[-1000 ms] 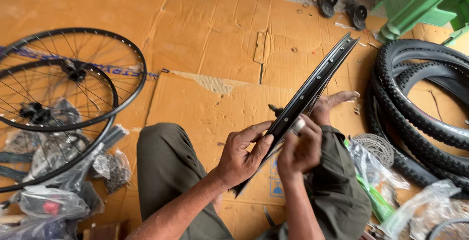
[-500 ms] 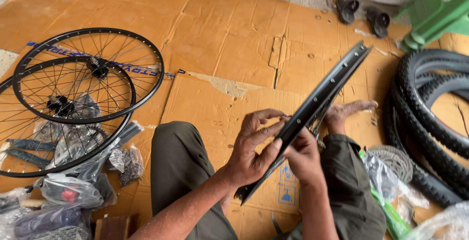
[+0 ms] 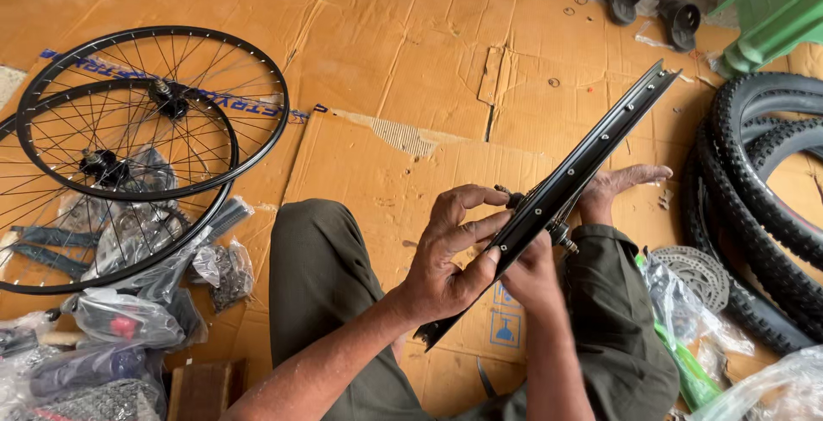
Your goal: The person sits on the floor and repeatedly handles a bicycle wheel, rotating it and adjusting the spokes and hub area with their hands. They periodically lift the wheel to inspect it from different angles before setting it back down to continue the adjustment process.
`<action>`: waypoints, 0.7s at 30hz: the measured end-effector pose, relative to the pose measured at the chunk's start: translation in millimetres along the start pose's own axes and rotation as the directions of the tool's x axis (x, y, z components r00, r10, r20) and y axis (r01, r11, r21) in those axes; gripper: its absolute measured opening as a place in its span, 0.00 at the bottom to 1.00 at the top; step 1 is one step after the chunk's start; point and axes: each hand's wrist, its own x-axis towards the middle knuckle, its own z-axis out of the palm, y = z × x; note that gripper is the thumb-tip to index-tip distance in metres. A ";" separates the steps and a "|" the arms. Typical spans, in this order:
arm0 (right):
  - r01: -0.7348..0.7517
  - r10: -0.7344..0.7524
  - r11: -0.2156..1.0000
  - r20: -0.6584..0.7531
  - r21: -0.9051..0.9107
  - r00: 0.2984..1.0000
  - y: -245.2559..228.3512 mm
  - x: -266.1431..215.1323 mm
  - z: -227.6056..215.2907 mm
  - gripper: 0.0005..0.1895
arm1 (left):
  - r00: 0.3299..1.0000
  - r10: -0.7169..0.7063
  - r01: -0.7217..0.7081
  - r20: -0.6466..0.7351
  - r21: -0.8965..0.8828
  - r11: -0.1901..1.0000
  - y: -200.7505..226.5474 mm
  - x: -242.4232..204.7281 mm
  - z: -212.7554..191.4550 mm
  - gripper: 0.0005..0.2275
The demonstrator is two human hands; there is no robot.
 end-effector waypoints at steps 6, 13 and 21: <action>-0.126 0.133 0.980 -0.041 0.153 0.990 -23.9 -8.9 -2.9 0.23 | 1.000 -0.005 0.005 -0.009 0.017 1.000 -2.3 -2.4 1.8 0.16; -0.025 0.008 0.984 0.099 0.178 0.995 10.0 -13.2 -17.6 0.14 | 0.999 0.009 -0.010 -0.034 -0.017 1.000 2.0 -1.4 -1.8 0.16; 0.151 -0.174 0.950 -0.062 -0.273 0.983 -1.2 -12.6 6.1 0.18 | 1.000 0.013 -0.013 -0.024 -0.017 1.000 2.2 -2.6 5.2 0.17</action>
